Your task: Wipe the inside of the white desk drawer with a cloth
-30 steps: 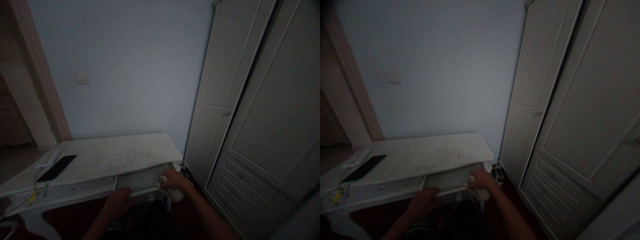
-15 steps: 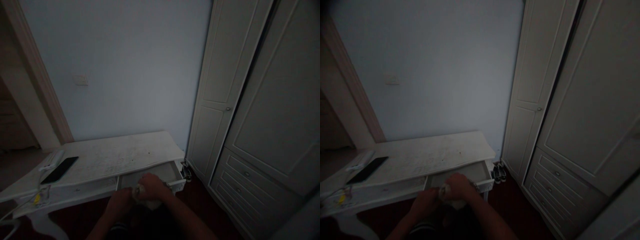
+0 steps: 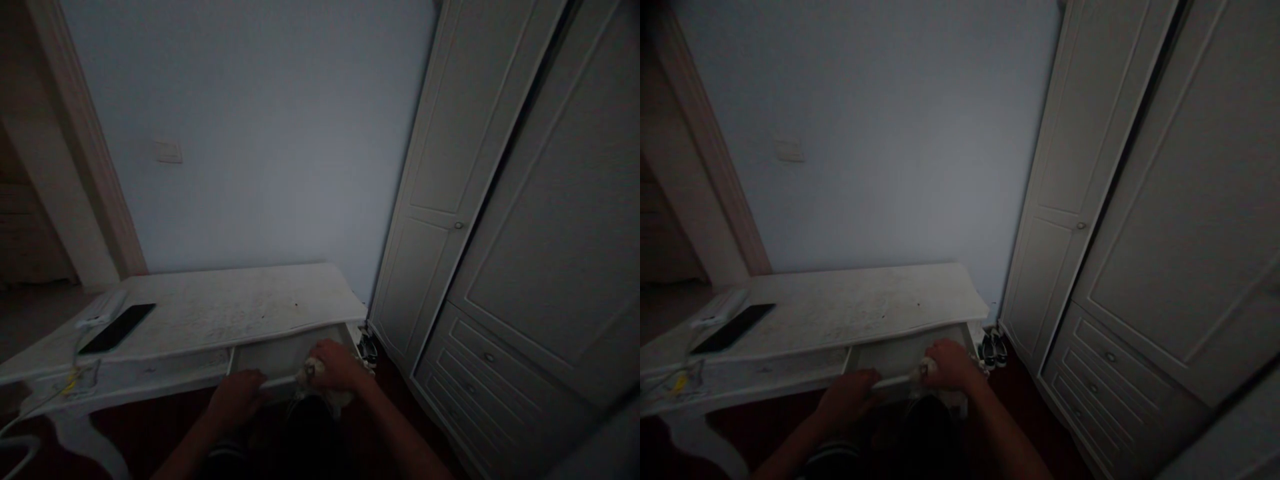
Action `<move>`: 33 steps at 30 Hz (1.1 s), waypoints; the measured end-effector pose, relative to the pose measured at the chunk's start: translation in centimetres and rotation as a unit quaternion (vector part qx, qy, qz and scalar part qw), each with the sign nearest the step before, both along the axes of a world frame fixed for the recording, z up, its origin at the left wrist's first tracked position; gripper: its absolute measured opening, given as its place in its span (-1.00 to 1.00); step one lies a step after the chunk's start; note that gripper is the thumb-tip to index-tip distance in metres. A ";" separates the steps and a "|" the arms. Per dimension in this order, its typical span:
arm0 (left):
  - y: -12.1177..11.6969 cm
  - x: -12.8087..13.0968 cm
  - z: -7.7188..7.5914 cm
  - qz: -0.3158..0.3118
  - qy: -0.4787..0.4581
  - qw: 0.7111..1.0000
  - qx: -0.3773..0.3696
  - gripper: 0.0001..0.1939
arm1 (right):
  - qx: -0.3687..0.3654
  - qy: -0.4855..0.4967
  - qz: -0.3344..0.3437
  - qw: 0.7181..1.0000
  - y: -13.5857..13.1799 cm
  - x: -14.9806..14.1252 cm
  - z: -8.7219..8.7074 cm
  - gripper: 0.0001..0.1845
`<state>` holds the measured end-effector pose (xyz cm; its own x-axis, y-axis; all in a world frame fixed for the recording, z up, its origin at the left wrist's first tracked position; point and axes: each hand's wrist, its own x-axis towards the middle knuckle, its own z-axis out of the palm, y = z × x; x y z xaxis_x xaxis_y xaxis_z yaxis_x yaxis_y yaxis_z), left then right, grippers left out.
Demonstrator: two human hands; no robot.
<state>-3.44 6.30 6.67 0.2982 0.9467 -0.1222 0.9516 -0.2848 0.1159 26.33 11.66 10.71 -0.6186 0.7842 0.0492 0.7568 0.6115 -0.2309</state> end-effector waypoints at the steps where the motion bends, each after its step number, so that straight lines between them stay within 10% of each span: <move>1: 0.1 0.0 0.0 0.001 0.000 1.000 -0.001 -0.64 | 0.007 -0.001 0.017 1.000 -0.1 -1.5 -0.1 -0.54; 9: -0.3 0.5 1.2 0.047 -0.011 0.998 -0.028 -0.68 | 0.046 -0.024 0.106 0.993 0.1 -10.9 -1.7 -0.34; 23: 0.2 -0.5 -0.7 0.005 -0.026 0.999 -0.025 -0.56 | -0.007 -0.008 -0.006 1.000 0.1 3.3 0.3 -0.58; 33: 0.7 -0.3 0.2 0.019 -0.025 0.998 -0.050 -0.69 | 0.035 -0.025 0.079 0.996 -1.2 -9.9 -0.6 -0.50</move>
